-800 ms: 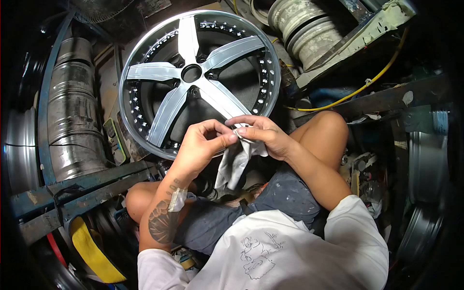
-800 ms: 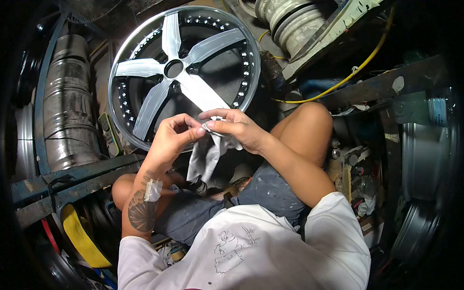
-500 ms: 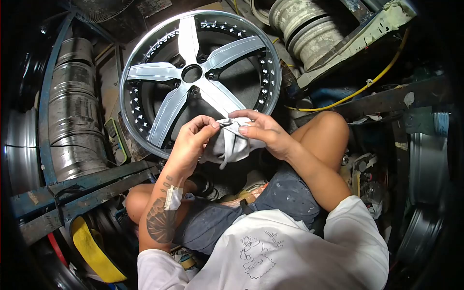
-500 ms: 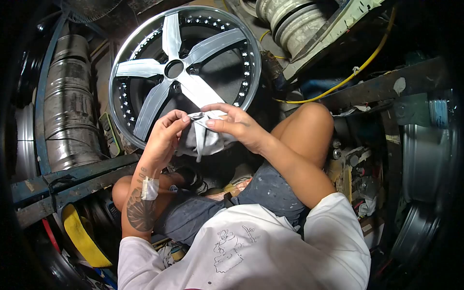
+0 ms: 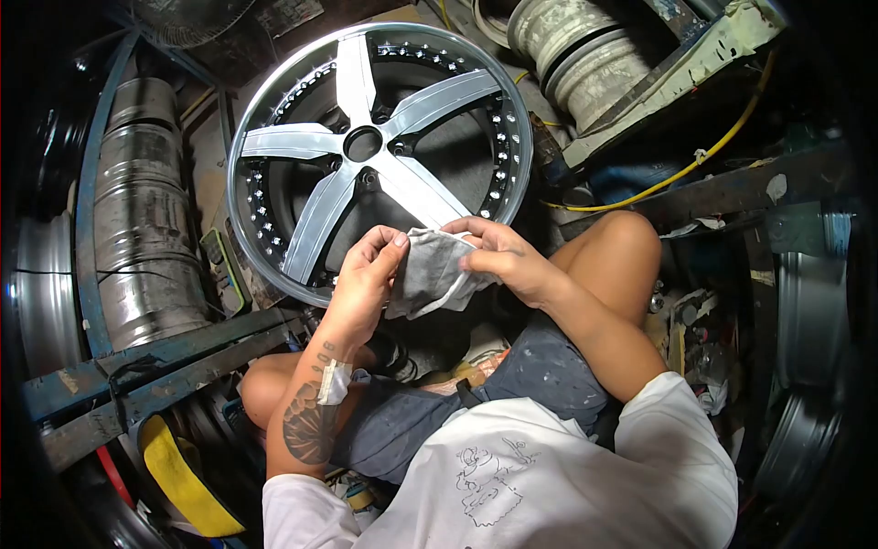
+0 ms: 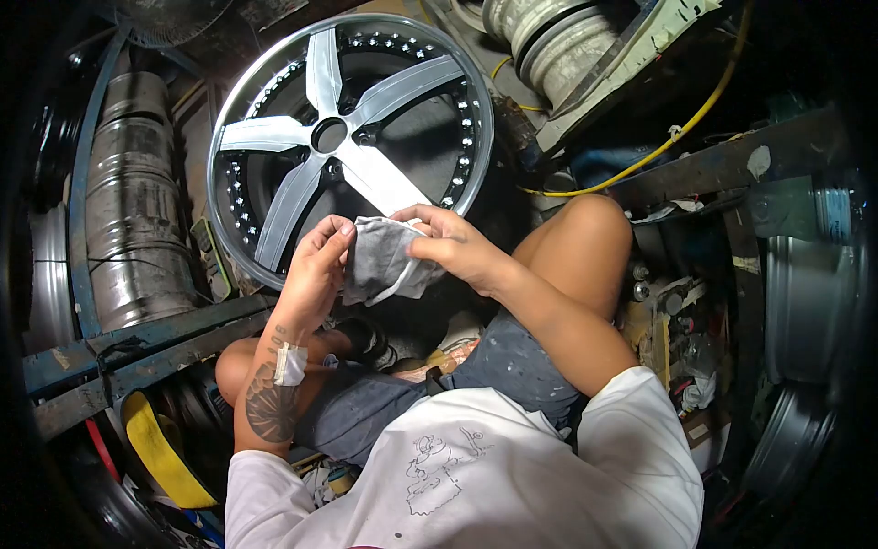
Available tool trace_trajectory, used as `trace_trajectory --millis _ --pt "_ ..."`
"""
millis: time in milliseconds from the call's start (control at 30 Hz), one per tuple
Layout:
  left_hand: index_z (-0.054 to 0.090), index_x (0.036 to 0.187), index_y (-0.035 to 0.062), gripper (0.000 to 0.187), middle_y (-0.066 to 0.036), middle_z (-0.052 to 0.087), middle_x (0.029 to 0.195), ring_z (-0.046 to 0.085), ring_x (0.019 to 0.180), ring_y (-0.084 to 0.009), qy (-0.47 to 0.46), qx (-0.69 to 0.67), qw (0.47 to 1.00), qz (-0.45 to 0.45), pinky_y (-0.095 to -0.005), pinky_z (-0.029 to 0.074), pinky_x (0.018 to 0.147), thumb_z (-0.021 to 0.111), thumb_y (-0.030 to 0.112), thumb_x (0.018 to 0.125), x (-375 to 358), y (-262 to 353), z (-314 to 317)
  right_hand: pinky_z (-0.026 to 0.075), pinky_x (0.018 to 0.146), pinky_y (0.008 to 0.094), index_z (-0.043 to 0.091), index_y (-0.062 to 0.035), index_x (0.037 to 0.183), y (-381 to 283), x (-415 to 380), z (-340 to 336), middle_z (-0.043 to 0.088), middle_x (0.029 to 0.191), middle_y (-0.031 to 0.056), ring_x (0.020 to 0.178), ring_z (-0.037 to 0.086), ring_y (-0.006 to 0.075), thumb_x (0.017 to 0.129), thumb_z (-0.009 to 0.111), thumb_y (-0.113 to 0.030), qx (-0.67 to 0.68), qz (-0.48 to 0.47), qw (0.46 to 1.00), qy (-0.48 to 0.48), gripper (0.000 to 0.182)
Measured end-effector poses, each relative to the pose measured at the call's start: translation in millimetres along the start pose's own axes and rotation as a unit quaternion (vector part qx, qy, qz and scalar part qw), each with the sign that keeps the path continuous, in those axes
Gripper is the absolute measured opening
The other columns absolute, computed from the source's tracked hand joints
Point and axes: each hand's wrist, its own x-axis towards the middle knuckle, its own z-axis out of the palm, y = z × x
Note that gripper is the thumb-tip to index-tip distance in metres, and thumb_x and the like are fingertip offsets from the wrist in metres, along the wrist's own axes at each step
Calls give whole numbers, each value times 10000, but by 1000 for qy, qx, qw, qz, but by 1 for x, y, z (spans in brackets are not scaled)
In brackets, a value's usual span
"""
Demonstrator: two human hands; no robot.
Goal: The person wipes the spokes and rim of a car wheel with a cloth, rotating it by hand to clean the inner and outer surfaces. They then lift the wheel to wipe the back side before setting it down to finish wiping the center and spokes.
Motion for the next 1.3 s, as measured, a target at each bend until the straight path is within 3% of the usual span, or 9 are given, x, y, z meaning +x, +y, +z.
trace_trajectory --millis 300,367,433,500,633,900,1067,1167,1300 --pt "585 1046 57 167 41 578 855 521 761 -40 22 90 993 73 -212 441 682 610 217 1004 11 -8 -14 524 769 241 607 6 1148 5 1 -3 683 967 47 860 643 84 937 676 -130 102 16 993 53 260" --pt "580 1131 19 186 -3 630 929 577 837 -63 8 172 979 105 -224 491 740 605 149 1000 12 7 -22 518 762 252 618 20 1096 6 -3 -7 684 935 42 831 640 92 930 677 -129 27 -68 992 101 231" --pt "592 1150 9 206 -22 647 950 604 850 -80 -9 243 961 129 -226 491 733 588 160 1009 8 24 -39 522 682 297 641 11 994 4 -16 2 683 878 73 765 659 150 874 709 -121 -323 -272 881 213 191" --pt "610 1169 -2 278 -26 655 892 627 787 -93 -46 210 977 16 -242 499 706 612 217 997 -4 31 -39 538 669 333 654 -34 999 13 -18 20 673 864 112 745 679 229 820 717 -80 -488 -396 751 202 195" --pt "595 1214 -25 390 -64 667 803 633 705 -105 -80 312 946 -37 -267 507 664 688 235 940 -16 15 -18 514 703 346 683 -67 1020 49 -25 43 624 914 48 808 634 220 745 723 -89 -687 -332 644 52 279" --pt "588 1218 1 411 -44 653 845 603 757 -86 14 267 961 73 -260 510 676 745 121 857 -10 -27 -19 519 710 340 682 -69 1041 48 -25 56 637 925 52 805 639 223 752 719 -85 -630 -392 666 77 291" --pt "540 1240 20 397 -40 615 1051 623 935 -85 -105 -52 988 100 -233 541 848 703 -8 879 -10 -12 14 537 686 363 694 -80 1042 29 -45 55 669 935 69 765 653 255 705 756 -10 -588 -424 656 209 350" --pt "554 1231 29 414 -31 610 1068 618 903 -68 -171 -160 968 96 -233 533 787 723 -14 856 -9 -2 27 521 669 345 709 -78 1020 21 -63 57 665 933 64 756 642 258 674 766 21 -590 -432 634 250 365" --pt "592 1201 18 409 -61 618 1030 623 801 -107 -98 129 975 155 -270 536 739 721 -9 814 0 -1 18 523 742 371 698 -65 1036 33 -61 60 662 966 81 828 648 284 703 796 -46 -602 -377 668 223 348"
